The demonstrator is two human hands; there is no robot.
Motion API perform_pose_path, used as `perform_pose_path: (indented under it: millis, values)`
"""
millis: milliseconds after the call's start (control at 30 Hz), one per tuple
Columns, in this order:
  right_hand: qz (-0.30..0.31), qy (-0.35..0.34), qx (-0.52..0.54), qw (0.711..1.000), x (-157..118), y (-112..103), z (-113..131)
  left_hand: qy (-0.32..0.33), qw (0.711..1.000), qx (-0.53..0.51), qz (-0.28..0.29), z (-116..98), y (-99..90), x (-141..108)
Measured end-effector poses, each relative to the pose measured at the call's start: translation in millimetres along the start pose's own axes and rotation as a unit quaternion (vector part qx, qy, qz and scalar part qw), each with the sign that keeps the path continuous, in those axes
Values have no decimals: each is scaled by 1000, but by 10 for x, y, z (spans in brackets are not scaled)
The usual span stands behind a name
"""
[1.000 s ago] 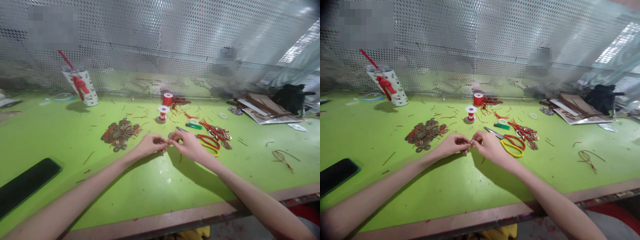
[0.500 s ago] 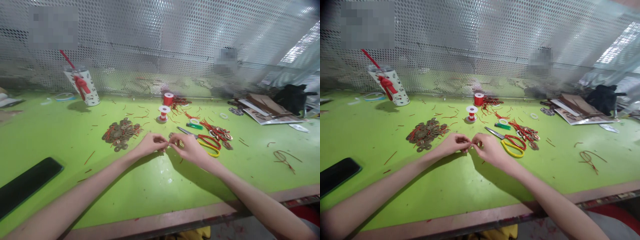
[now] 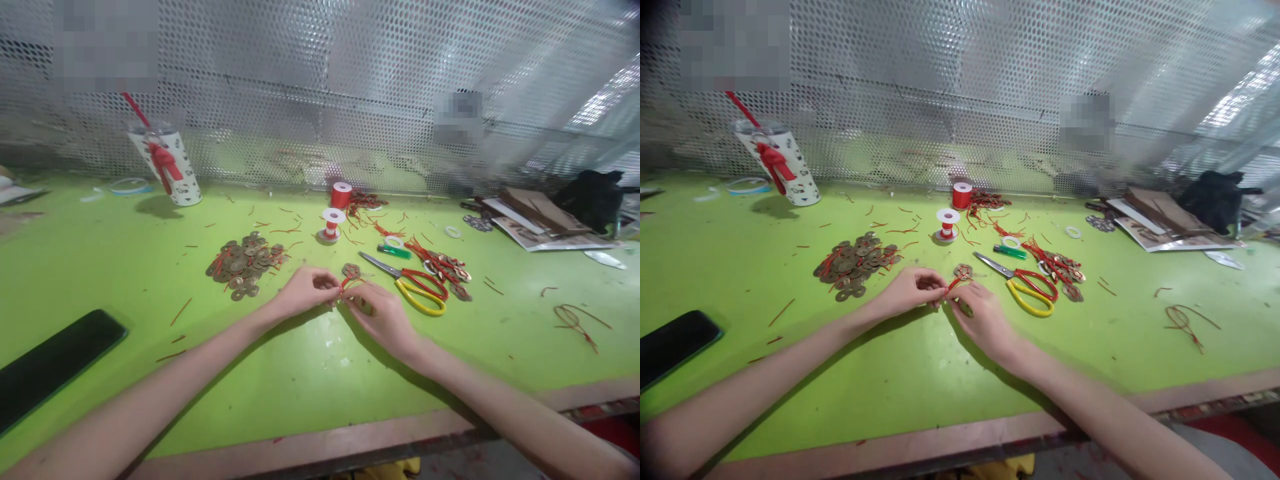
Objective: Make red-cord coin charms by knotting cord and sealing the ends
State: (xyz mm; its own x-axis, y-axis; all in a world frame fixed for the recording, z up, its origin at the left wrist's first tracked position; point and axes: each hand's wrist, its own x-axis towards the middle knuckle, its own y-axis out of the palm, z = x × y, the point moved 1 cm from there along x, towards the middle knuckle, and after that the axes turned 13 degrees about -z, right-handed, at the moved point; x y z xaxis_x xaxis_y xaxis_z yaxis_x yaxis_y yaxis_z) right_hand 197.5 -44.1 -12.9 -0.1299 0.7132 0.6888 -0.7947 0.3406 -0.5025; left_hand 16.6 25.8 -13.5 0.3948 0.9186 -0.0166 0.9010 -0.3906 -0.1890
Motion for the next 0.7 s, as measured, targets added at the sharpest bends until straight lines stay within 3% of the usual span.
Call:
perform_pose_path:
  millis: [400,700]
  values:
    - [-39,16,27,999,2,-13,122,29,996,-72,-49,7,71,-124]
    - [-53,102,45,992,24,3,129,55,994,-38,-81,-11,43,-165]
